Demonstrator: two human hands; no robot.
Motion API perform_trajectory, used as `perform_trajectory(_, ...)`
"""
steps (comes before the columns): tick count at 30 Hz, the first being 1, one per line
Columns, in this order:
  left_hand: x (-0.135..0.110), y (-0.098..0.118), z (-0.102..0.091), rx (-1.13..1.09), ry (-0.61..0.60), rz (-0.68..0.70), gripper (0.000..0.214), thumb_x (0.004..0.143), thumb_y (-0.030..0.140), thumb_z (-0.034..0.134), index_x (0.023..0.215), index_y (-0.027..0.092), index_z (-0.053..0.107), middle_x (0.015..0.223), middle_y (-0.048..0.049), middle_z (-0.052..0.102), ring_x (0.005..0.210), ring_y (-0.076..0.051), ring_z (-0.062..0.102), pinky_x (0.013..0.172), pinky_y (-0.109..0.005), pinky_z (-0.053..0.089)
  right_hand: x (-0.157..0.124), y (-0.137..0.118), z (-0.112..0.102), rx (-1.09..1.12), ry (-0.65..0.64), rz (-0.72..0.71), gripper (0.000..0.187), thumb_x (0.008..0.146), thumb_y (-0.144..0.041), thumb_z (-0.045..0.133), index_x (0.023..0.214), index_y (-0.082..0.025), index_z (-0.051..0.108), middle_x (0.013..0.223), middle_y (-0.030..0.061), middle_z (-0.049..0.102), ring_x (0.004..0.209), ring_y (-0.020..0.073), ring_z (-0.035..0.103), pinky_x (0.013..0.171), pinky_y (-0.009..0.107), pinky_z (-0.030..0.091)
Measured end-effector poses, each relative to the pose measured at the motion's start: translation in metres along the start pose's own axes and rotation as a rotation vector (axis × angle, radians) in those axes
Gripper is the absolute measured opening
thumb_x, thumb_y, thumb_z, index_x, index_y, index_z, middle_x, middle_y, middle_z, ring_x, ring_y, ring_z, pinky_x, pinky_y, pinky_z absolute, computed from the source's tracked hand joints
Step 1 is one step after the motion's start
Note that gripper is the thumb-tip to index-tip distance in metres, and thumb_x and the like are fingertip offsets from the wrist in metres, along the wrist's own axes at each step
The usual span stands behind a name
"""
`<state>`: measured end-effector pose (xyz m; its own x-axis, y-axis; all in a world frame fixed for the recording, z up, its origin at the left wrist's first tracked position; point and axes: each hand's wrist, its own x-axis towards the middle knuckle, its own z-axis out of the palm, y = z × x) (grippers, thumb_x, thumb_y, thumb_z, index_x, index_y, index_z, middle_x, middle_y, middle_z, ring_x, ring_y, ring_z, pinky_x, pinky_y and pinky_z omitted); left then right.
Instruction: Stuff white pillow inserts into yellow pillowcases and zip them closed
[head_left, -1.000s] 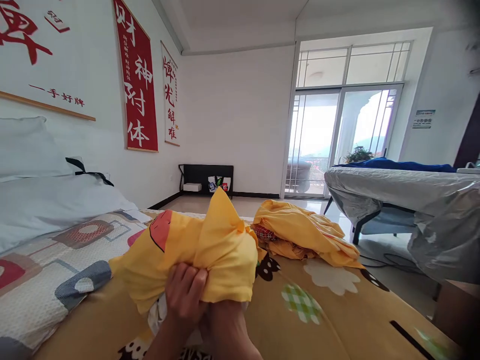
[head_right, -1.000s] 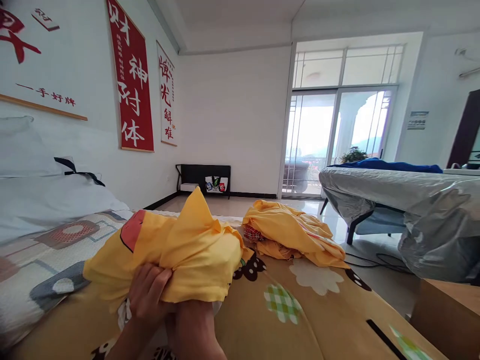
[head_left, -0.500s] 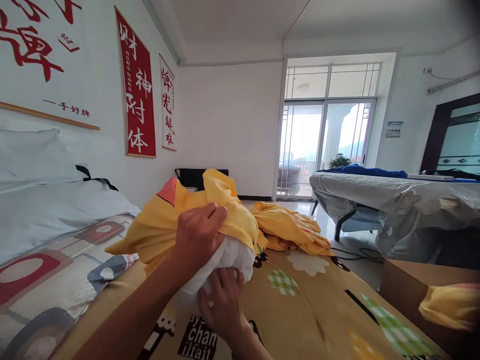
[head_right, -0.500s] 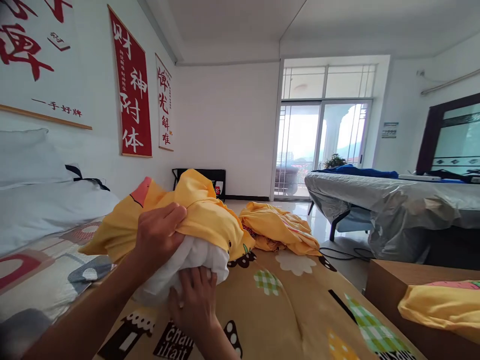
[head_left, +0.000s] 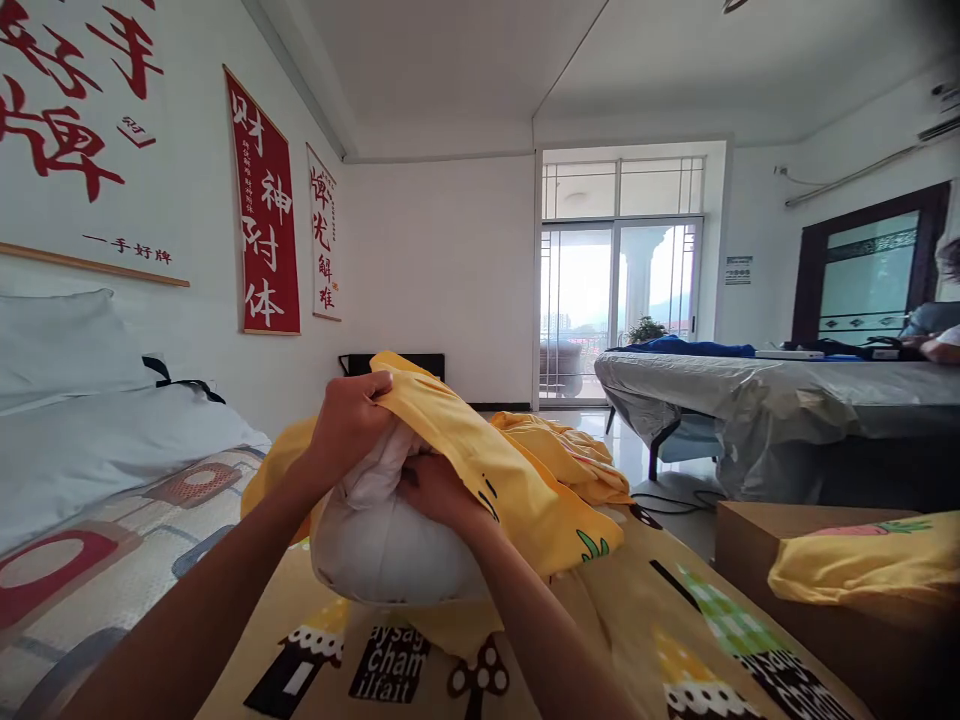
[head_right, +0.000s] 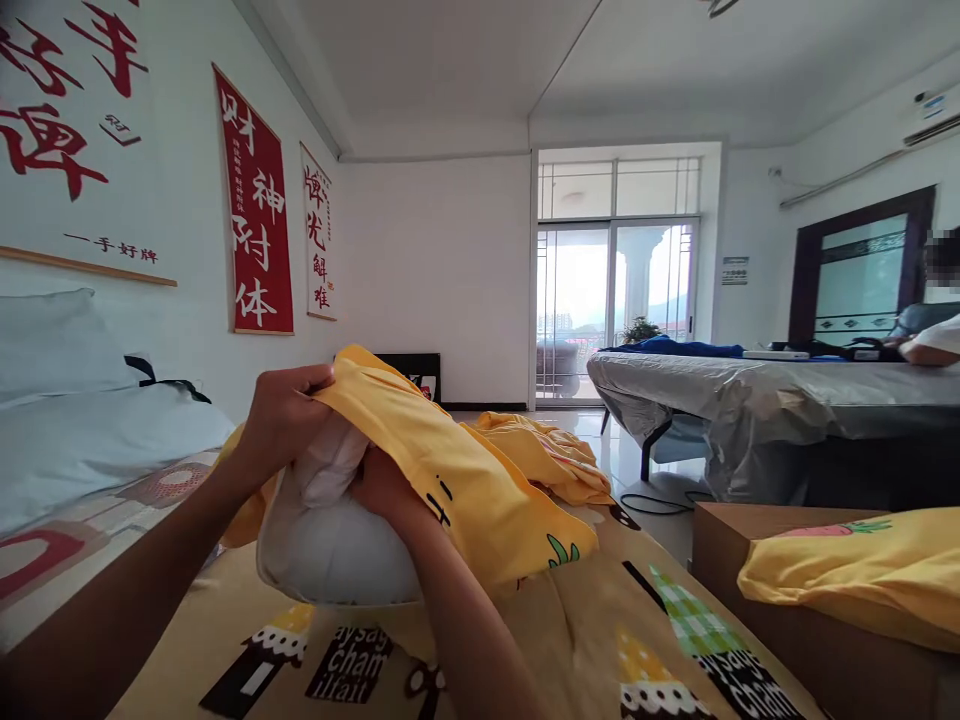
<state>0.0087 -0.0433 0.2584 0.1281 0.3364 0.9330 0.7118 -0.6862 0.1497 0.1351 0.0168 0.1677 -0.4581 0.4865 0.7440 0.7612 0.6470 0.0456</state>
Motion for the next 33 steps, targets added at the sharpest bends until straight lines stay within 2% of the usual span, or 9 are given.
perform_trajectory(3, -0.008, -0.045, 0.012, 0.174, -0.002, 0.129, 0.021, 0.068, 0.017, 0.046, 0.056, 0.019, 0.028, 0.051, 0.0056, 0.028, 0.05, -0.009, 0.027, 0.049, -0.024, 0.021, -0.044, 0.017, 0.012, 0.01, 0.053, -0.065, 0.026, 0.092, -0.021, 0.044, 0.105, -0.019, 0.066, 0.102, 0.0054, 0.071, 0.098, 0.0193, 0.064, 0.088, 0.03, 0.049)
perform_trajectory(6, -0.023, -0.072, 0.007, 0.437, 0.159, 0.488, 0.017, 0.071, 0.007, 0.045, 0.06, 0.02, 0.041, 0.053, 0.0035, 0.043, 0.05, -0.012, 0.037, 0.051, -0.026, 0.026, -0.102, 0.028, 0.024, -0.136, 0.318, -0.272, 0.038, 0.09, -0.015, 0.04, 0.125, -0.012, 0.055, 0.121, 0.0117, 0.065, 0.113, 0.0186, 0.058, 0.093, 0.029, 0.046)
perform_trajectory(10, -0.044, -0.078, -0.006, 0.58, 0.263, 0.701, 0.023, 0.076, 0.001, 0.046, 0.064, 0.02, 0.047, 0.058, 0.0007, 0.049, 0.055, -0.015, 0.044, 0.057, -0.026, 0.035, -0.17, 0.043, 0.048, -0.337, 0.57, -0.188, 0.017, 0.086, -0.015, 0.049, 0.095, -0.018, 0.063, 0.092, 0.0075, 0.07, 0.092, 0.0209, 0.062, 0.088, 0.035, 0.042)
perform_trajectory(13, -0.056, -0.078, -0.009, 0.598, 0.241, 0.642, 0.021, 0.079, 0.002, 0.048, 0.069, 0.02, 0.049, 0.062, -0.0007, 0.052, 0.058, -0.017, 0.047, 0.059, -0.027, 0.037, -0.196, 0.05, 0.067, -0.377, 0.415, -0.115, 0.023, 0.088, -0.011, 0.042, 0.078, -0.021, 0.06, 0.074, 0.0023, 0.065, 0.071, 0.0176, 0.057, 0.084, 0.036, 0.039)
perform_trajectory(17, -0.07, -0.089, -0.008, 0.609, 0.183, 0.635, 0.019, 0.081, 0.004, 0.048, 0.072, 0.021, 0.049, 0.063, -0.0011, 0.053, 0.061, -0.018, 0.05, 0.061, -0.028, 0.039, -0.195, 0.056, 0.071, -0.398, 0.206, -0.14, 0.023, 0.089, -0.013, 0.041, 0.076, -0.02, 0.059, 0.07, 0.0015, 0.061, 0.069, 0.0186, 0.055, 0.086, 0.04, 0.035)
perform_trajectory(22, -0.11, -0.135, -0.009, 0.689, 0.131, 0.283, 0.007, 0.086, 0.023, 0.05, 0.082, 0.018, 0.053, 0.077, -0.0092, 0.06, 0.076, -0.025, 0.058, 0.072, -0.033, 0.044, -0.178, 0.078, 0.052, -0.455, 0.158, -0.034, 0.018, 0.09, -0.02, 0.049, 0.078, -0.018, 0.061, 0.076, 0.0043, 0.064, 0.076, 0.02, 0.056, 0.086, 0.04, 0.032)
perform_trajectory(27, -0.144, -0.181, -0.01, 0.776, -0.368, -0.31, 0.026, 0.092, 0.032, 0.036, 0.09, 0.017, 0.057, 0.091, -0.0118, 0.068, 0.076, -0.027, 0.064, 0.061, -0.032, 0.039, -0.191, 0.073, 0.069, -0.436, 0.024, -0.139, 0.015, 0.085, -0.015, 0.054, 0.072, -0.019, 0.061, 0.071, 0.0019, 0.061, 0.073, 0.017, 0.054, 0.083, 0.035, 0.035)
perform_trajectory(29, -0.146, -0.189, -0.01, 0.791, -0.484, -0.406, 0.029, 0.092, 0.029, 0.033, 0.098, 0.016, 0.058, 0.097, -0.0123, 0.07, 0.077, -0.027, 0.066, 0.057, -0.031, 0.035, -0.194, 0.06, 0.081, -0.415, -0.052, -0.191, 0.01, 0.083, -0.016, 0.057, 0.076, -0.02, 0.062, 0.075, 0.0015, 0.062, 0.077, 0.0169, 0.054, 0.079, 0.032, 0.037)
perform_trajectory(33, -0.134, -0.192, -0.017, 0.876, -0.456, -0.416, 0.031, 0.092, 0.029, 0.035, 0.089, 0.014, 0.062, 0.083, -0.0143, 0.069, 0.073, -0.029, 0.065, 0.055, -0.031, 0.032, -0.176, 0.047, 0.079, -0.435, -0.176, -0.159, 0.012, 0.083, -0.023, 0.061, 0.093, -0.017, 0.065, 0.092, 0.0069, 0.066, 0.088, 0.0216, 0.056, 0.078, 0.035, 0.038)
